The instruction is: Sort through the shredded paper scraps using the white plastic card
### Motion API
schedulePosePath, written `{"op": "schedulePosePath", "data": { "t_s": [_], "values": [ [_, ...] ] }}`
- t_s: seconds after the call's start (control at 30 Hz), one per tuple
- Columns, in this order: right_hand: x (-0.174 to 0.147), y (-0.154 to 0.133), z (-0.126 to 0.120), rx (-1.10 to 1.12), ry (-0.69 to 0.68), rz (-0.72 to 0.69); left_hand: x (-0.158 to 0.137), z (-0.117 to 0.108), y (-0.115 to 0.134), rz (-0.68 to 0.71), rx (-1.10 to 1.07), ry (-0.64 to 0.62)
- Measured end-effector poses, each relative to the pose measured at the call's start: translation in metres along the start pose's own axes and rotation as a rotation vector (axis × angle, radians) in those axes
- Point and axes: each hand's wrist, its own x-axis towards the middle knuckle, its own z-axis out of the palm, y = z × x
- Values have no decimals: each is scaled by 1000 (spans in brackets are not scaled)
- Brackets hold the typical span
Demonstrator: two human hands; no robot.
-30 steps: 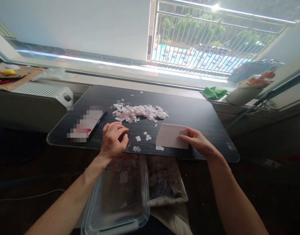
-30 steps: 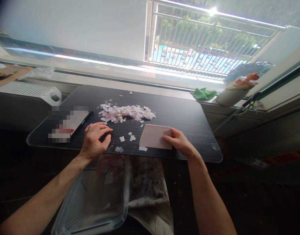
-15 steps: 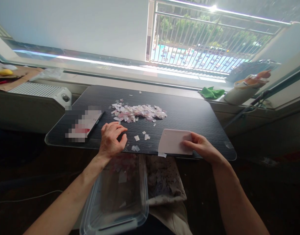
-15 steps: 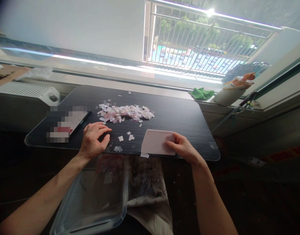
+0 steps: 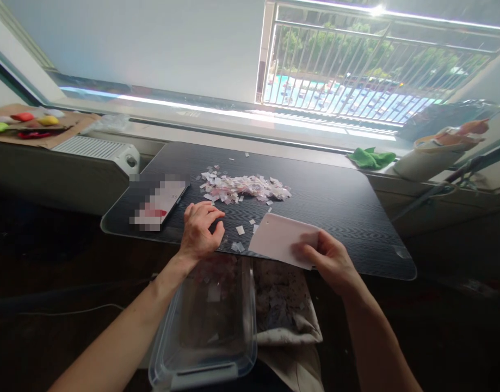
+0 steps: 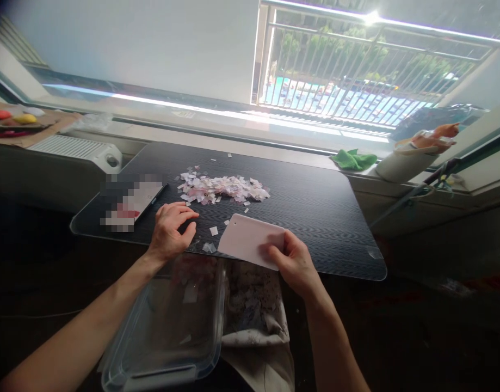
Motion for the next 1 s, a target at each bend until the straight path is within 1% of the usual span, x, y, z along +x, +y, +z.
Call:
{"op": "schedulePosePath", "data": {
  "t_s": [0.1,0.2,0.3,0.5,0.6,0.8,0.9,0.93,1.0],
  "values": [
    [1,5,26,-36,-15,-8,0,0,1,-19,-2,8],
    [1,5,38,-84,-26,-20,-1,0,2,-43,-14,2],
    [2,4,37,-127,-49,-35,-1,0,2,-53,-24,-9],
    [9,12,21,-173,70,-4,0,-1,3,-42,-25,-15],
    [10,14,26,-154,59,7,-1,-1,4,-34,-21,-7],
    [9,5,49,-88,-59,40,-1,0,3,-21,-10,13],
    [7,3,51,-85,-103,30,-1,0,3,-28,-17,4],
    [7,3,48,-83,-91,21,-1,0,3,-36,-17,-4],
    [7,3,38,-92,-14,-6,-1,-1,3,-54,-16,-23]
  ]
}}
